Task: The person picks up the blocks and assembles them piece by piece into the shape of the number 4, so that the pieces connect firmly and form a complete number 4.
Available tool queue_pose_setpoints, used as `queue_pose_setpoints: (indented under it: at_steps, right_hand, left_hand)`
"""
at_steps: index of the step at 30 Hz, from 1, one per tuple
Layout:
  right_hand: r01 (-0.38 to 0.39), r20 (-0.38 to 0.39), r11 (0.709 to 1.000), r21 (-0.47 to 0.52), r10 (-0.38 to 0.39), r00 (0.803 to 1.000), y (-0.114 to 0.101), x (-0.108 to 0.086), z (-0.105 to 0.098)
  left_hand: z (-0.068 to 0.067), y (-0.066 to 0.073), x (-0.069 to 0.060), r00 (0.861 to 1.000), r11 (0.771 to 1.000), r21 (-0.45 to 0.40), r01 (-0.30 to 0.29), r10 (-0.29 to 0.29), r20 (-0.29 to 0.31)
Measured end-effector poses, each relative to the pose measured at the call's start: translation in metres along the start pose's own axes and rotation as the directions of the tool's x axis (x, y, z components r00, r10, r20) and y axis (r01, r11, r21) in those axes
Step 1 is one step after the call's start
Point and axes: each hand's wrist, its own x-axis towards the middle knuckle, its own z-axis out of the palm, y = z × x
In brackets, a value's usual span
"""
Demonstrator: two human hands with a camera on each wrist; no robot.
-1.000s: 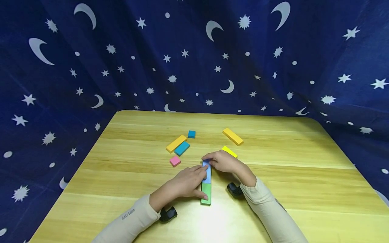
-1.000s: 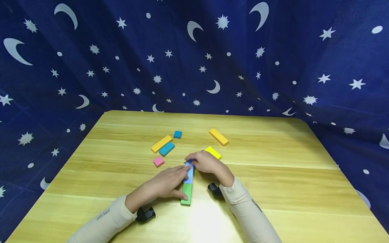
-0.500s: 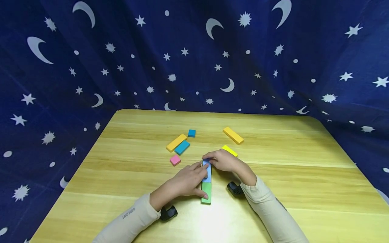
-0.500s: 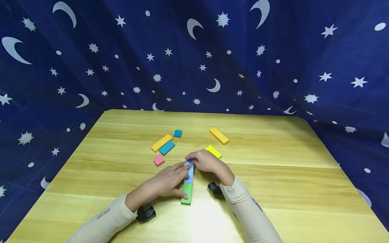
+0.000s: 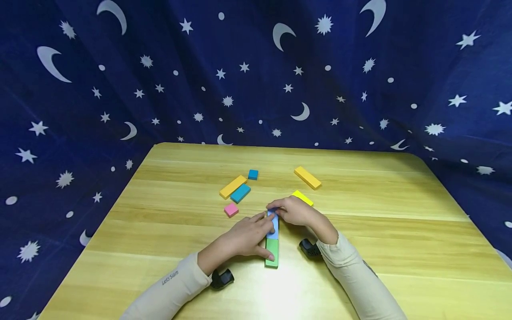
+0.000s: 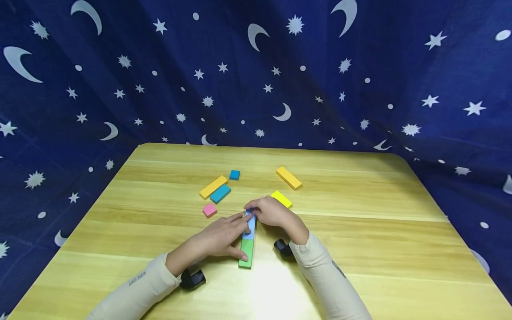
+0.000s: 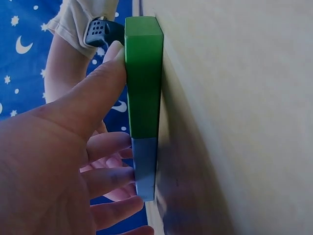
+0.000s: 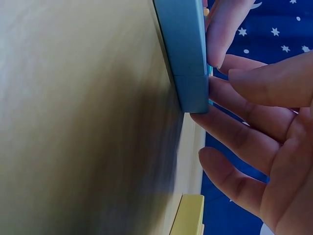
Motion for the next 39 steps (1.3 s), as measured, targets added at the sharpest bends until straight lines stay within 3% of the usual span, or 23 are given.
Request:
queue_pose_setpoints:
  at_steps: [13,23,31,39]
  right_hand:
    - [0.01,0.006,1.0,0.008,-0.01,1.0,-0.001,0.0,-0.001]
    - [-0.007,0.093,0.994,0.113,-0.004,0.996,0.002,-0.005,-0.006]
    - [-0.066,0.052,0.983,0.17,0.058,0.997,0.007,-0.01,-0.013]
    - [-0.155,-0.045,0.985,0.077,0.159,0.986,0.012,-0.015,-0.02]
  left_hand:
    - [0.002,-0.001,-0.001,1.0,1.0,-0.013,-0.009,0.009,-0.016]
    - [0.001,-0.002,0.0,0.998,0.999,0.022,-0.044,0.044,-0.037]
    - [0.001,-0.001,0.0,0.997,0.998,0.044,-0.052,0.054,-0.05]
    - [0.001,-0.001,0.0,0.999,0.999,0.032,-0.035,0.037,-0.04]
